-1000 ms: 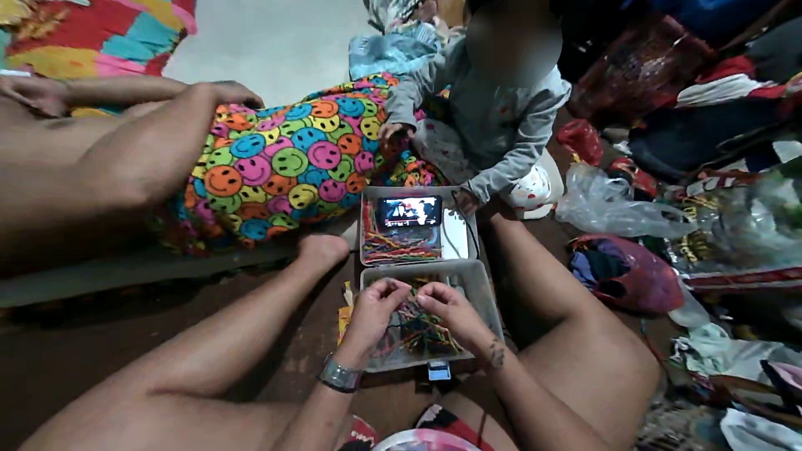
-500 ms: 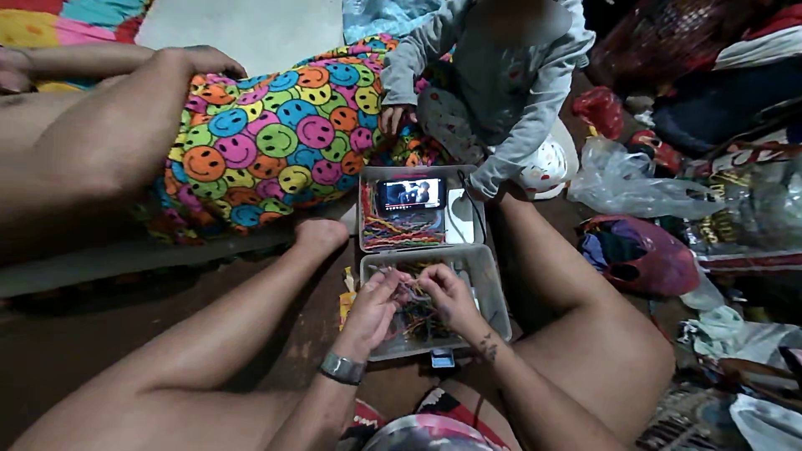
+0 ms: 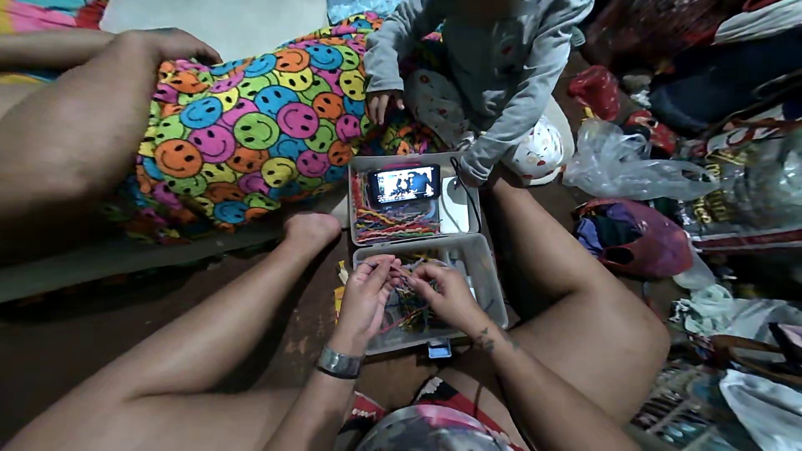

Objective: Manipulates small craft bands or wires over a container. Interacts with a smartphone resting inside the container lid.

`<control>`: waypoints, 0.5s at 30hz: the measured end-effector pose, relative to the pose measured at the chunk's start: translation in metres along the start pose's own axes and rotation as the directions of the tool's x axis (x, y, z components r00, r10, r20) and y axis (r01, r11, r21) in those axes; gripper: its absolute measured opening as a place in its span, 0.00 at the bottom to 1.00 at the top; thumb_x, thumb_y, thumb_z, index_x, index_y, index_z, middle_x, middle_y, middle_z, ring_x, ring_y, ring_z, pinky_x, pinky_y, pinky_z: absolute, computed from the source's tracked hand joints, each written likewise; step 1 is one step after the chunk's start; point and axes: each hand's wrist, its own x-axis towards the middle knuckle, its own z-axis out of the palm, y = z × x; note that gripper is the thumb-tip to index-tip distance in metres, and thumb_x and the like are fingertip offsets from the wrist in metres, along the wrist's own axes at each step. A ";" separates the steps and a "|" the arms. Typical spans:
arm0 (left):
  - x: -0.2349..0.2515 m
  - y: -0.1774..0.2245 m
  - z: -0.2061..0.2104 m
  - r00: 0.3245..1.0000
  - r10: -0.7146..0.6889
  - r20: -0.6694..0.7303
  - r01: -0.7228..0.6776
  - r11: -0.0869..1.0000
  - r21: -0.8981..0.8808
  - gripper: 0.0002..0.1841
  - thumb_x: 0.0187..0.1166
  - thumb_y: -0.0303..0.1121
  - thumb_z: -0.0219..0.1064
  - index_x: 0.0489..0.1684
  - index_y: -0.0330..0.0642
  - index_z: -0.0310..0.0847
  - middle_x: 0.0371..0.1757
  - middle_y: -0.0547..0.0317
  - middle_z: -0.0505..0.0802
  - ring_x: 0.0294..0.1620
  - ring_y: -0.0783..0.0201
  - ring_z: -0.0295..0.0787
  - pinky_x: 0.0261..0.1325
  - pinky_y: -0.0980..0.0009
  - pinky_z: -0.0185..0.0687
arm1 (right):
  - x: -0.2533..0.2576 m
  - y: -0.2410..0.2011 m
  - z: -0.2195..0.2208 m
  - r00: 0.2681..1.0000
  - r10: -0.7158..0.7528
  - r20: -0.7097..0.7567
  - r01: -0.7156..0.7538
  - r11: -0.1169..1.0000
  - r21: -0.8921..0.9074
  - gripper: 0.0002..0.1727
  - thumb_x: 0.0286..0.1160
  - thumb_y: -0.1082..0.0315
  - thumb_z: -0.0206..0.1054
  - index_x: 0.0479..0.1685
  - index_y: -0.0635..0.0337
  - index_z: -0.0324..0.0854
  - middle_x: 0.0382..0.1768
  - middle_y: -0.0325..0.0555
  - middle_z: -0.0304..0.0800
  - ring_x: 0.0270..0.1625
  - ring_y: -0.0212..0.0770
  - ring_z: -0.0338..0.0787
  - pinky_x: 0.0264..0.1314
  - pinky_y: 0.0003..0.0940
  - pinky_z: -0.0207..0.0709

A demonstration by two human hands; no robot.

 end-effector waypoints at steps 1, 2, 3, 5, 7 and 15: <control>0.001 0.001 0.000 1.000 -0.022 -0.001 0.022 0.999 -0.037 0.08 0.90 0.24 0.53 0.50 0.35 0.79 0.43 0.56 0.92 0.39 0.68 0.91 0.46 0.74 0.89 | 0.001 0.000 -0.002 1.000 -0.004 -0.014 0.004 1.000 -0.016 0.13 0.82 0.62 0.64 0.46 0.61 0.90 0.44 0.47 0.94 0.53 0.42 0.91 0.65 0.45 0.80; 0.003 0.003 0.001 1.000 -0.029 -0.008 0.029 0.997 -0.065 0.09 0.90 0.24 0.52 0.50 0.35 0.79 0.43 0.56 0.92 0.38 0.68 0.91 0.45 0.74 0.89 | 0.002 -0.001 -0.005 0.999 -0.007 -0.035 0.005 0.999 -0.046 0.12 0.82 0.62 0.65 0.45 0.60 0.91 0.44 0.47 0.94 0.54 0.44 0.90 0.64 0.48 0.79; 0.006 0.006 0.001 1.000 -0.022 -0.020 0.020 0.997 -0.077 0.09 0.91 0.24 0.51 0.49 0.36 0.79 0.41 0.57 0.92 0.36 0.69 0.90 0.44 0.75 0.88 | 0.003 -0.002 -0.008 0.998 -0.002 -0.055 -0.002 0.997 -0.078 0.12 0.81 0.62 0.65 0.45 0.60 0.91 0.45 0.49 0.92 0.54 0.48 0.89 0.64 0.52 0.78; 0.011 0.017 0.002 0.997 0.033 -0.069 -0.036 0.999 -0.040 0.09 0.91 0.25 0.51 0.48 0.37 0.79 0.37 0.60 0.91 0.34 0.71 0.89 0.43 0.76 0.88 | 0.005 -0.002 -0.018 0.994 0.005 -0.105 -0.021 0.989 -0.147 0.12 0.80 0.63 0.66 0.46 0.60 0.92 0.48 0.53 0.91 0.56 0.54 0.89 0.63 0.60 0.77; 0.020 0.031 -0.001 0.975 0.190 -0.116 -0.177 0.977 0.117 0.08 0.89 0.24 0.55 0.50 0.36 0.81 0.35 0.63 0.90 0.33 0.73 0.88 0.41 0.78 0.86 | 0.010 -0.002 -0.031 0.985 0.018 -0.169 -0.050 0.981 -0.187 0.12 0.80 0.64 0.66 0.48 0.61 0.92 0.50 0.55 0.91 0.57 0.56 0.89 0.63 0.64 0.77; 0.080 0.043 0.012 0.846 0.271 0.459 -0.447 -0.109 0.888 0.17 0.82 0.24 0.65 0.67 0.40 0.87 0.56 0.36 0.89 0.54 0.39 0.90 0.59 0.43 0.85 | 0.081 -0.004 -0.039 0.975 0.220 0.010 -0.194 0.880 -0.434 0.15 0.86 0.62 0.63 0.57 0.59 0.91 0.58 0.59 0.90 0.67 0.60 0.86 0.72 0.63 0.73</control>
